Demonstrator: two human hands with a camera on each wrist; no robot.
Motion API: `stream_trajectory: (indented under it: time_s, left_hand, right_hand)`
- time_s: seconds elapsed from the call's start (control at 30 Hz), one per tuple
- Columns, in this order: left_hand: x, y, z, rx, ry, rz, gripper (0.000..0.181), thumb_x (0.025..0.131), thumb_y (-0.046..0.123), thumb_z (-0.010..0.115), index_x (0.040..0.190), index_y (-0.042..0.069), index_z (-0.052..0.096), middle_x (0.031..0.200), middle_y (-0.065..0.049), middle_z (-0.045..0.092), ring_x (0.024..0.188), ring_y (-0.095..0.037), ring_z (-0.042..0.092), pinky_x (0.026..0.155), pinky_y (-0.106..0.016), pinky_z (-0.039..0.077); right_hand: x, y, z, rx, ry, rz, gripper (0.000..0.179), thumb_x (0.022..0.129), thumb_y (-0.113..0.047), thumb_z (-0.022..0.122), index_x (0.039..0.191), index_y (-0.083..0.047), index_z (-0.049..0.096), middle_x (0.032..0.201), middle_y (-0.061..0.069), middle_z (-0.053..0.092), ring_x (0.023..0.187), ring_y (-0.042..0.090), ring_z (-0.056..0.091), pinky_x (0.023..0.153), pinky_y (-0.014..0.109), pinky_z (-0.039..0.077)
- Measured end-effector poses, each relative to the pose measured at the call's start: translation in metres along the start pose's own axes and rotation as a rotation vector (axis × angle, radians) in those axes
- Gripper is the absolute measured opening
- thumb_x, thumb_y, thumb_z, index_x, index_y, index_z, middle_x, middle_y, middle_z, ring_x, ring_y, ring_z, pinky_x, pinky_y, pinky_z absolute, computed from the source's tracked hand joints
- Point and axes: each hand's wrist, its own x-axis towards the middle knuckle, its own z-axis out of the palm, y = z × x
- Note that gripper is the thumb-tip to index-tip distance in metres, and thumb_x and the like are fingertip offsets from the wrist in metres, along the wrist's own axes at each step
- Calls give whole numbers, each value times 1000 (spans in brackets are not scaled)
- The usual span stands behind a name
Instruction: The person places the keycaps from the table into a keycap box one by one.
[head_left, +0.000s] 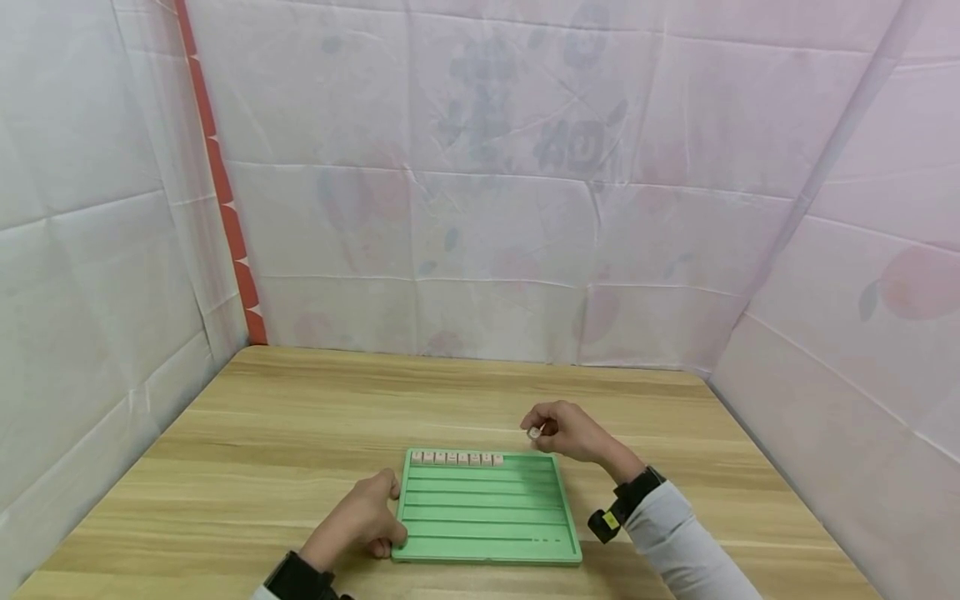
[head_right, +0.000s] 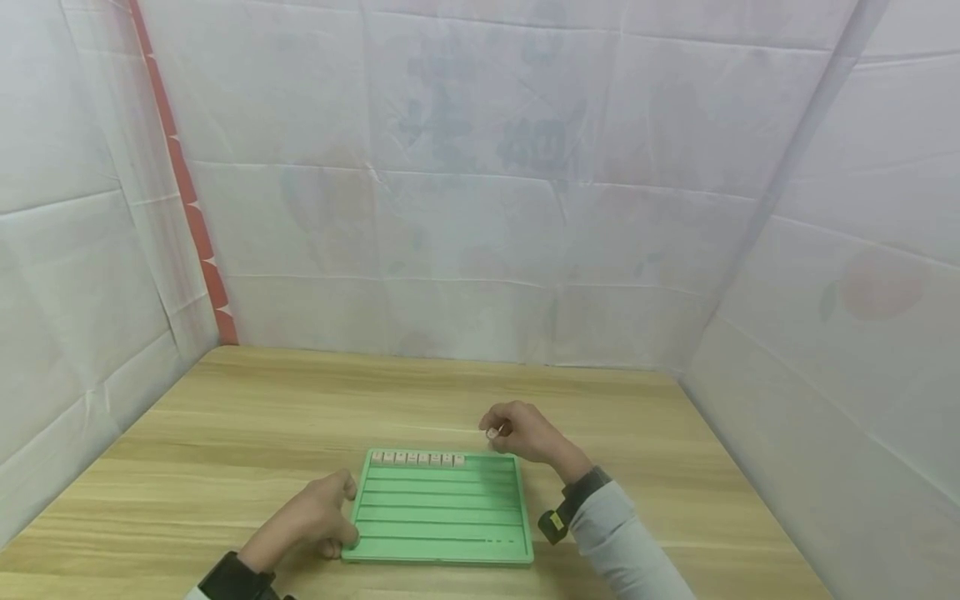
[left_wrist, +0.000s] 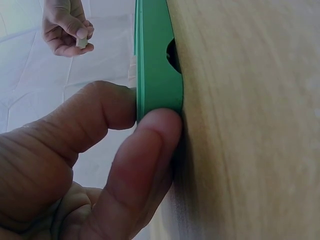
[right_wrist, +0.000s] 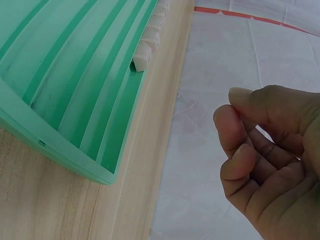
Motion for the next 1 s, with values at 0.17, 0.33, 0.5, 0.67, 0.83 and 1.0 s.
stream_trajectory:
  time_s: [0.17,0.33,0.5,0.67,0.83,1.0]
  left_hand:
    - [-1,0,0,-4,-1,-8,45,64,-12,71,95,0,41,67,-14,55,44,-15,54,41,-25,45]
    - [-1,-1,-1,-4,1,-17,45,63,-12,70,95,1,42,67,-14,54,44,-14,54,40,-24,45]
    - [-1,-2,-2,-1,0,-23,45,64,-11,71,96,1,42,68,-14,54,44,-14,54,40,-24,45]
    - [-1,-3,-2,0,2,-19,45,64,-11,71,95,1,41,67,-14,54,44,-15,54,40,-25,45]
    - [-1,-4,-2,4,5,-11,45,64,-11,71,95,1,41,66,-14,55,43,-14,54,40,-25,45]
    - [-2,-4,-2,4,4,-5,45,64,-11,71,95,1,41,64,-14,56,43,-14,54,40,-25,45]
  right_hand:
    - [0,7,1,0,12,11,16,82,7,61,98,3,64,84,6,61,67,12,55,58,25,48]
    - [0,6,4,-18,20,12,18,84,6,60,101,6,66,84,11,64,61,9,52,56,24,46]
    - [2,7,5,-29,52,13,24,83,5,62,107,8,63,84,7,63,63,9,52,56,25,46]
    - [2,7,6,-9,95,51,20,81,5,64,101,8,64,81,1,61,69,13,57,59,26,49]
    - [3,6,8,-7,124,83,19,79,6,65,98,6,67,80,1,62,68,15,57,58,26,49]
    - [4,7,8,-29,153,120,18,78,5,68,95,6,67,79,2,61,68,16,55,57,27,48]
